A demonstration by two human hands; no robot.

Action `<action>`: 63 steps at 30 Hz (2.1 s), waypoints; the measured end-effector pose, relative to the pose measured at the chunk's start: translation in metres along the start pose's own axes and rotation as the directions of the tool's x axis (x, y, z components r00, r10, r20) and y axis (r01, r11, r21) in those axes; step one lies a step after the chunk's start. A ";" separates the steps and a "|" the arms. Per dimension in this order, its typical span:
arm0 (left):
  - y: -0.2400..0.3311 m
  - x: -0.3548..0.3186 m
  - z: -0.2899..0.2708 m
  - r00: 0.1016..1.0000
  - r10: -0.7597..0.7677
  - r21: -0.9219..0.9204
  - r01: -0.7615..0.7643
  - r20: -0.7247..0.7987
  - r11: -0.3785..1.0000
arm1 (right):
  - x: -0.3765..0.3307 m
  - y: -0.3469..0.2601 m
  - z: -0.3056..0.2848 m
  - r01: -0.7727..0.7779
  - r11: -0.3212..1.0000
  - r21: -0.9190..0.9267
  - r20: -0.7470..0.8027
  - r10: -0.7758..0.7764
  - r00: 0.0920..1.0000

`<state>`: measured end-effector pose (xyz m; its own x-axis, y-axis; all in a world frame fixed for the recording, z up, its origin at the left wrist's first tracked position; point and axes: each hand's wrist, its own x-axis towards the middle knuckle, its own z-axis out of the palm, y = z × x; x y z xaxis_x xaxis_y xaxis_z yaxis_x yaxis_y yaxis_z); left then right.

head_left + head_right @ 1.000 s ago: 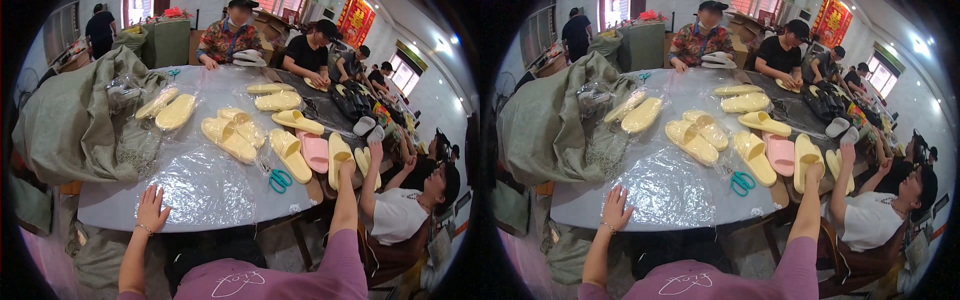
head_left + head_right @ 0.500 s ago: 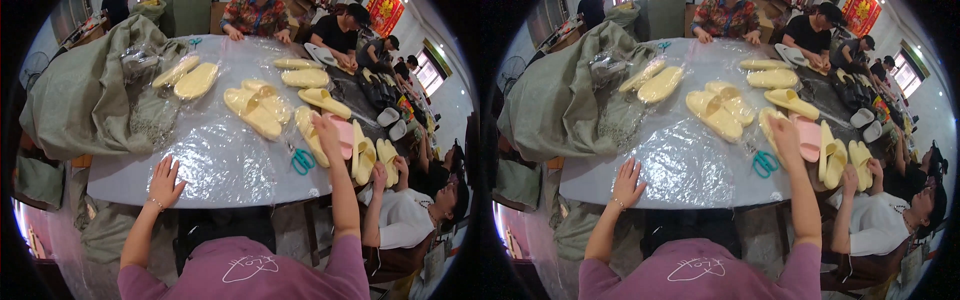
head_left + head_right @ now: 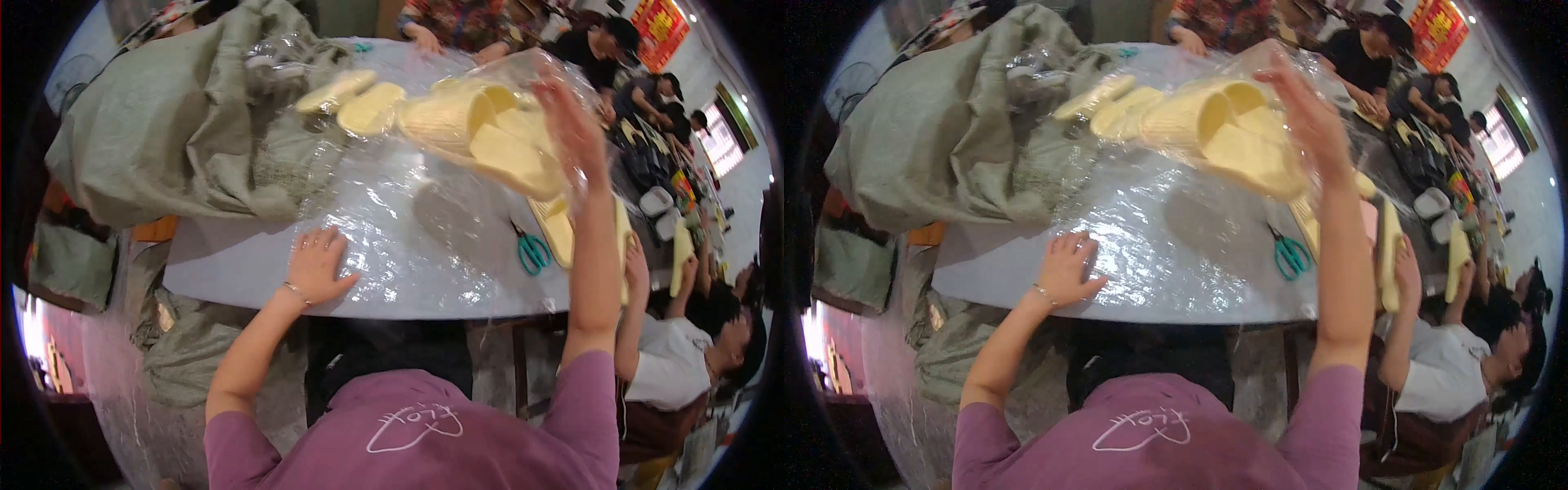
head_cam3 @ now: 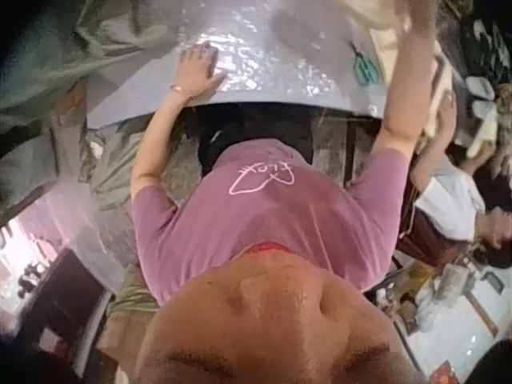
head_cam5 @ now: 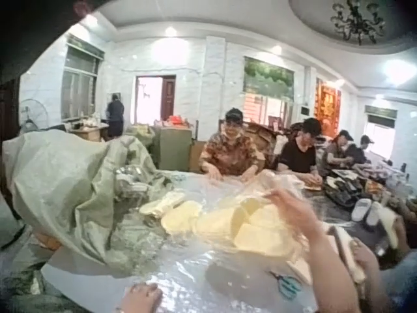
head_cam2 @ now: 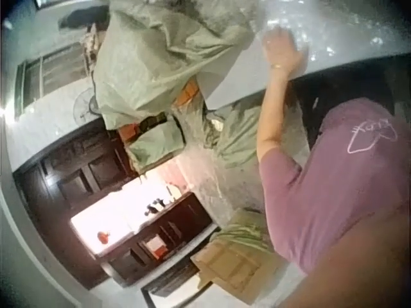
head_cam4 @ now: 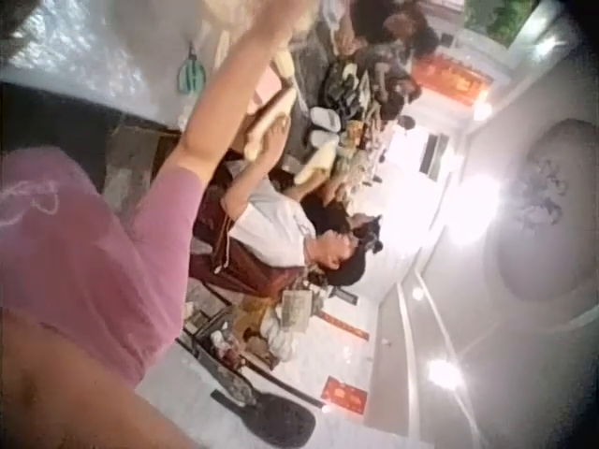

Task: Packing finished slippers from a large bag into individual plastic bags at a manufacturing table.

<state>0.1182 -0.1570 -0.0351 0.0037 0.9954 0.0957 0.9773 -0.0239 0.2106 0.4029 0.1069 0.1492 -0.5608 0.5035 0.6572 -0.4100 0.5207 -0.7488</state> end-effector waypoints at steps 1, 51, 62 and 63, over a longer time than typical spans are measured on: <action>-0.001 0.005 -0.004 0.998 -0.005 -0.008 0.005 0.055 1.000 | -0.002 -0.014 0.004 -0.084 0.993 0.080 -0.067 0.089 0.994; -0.075 0.076 0.046 0.718 -0.602 -0.535 0.375 -0.349 0.757 | -0.189 0.026 0.025 -0.076 0.282 -0.956 0.071 0.477 0.876; 0.004 0.010 0.014 0.932 -0.024 -0.151 -0.033 -0.362 0.988 | -0.139 -0.047 0.100 -0.313 0.614 -0.725 -0.300 0.128 0.945; 0.008 0.010 0.019 0.951 0.073 -0.033 -0.087 -0.301 0.996 | -0.137 -0.029 0.123 -0.311 0.573 -0.758 -0.254 0.180 0.950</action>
<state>0.1302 -0.1459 -0.0505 0.0110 0.9167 0.3994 0.9657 -0.1133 0.2336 0.4026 -0.0620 0.0701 -0.4237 0.7473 0.5119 0.4847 0.6645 -0.5688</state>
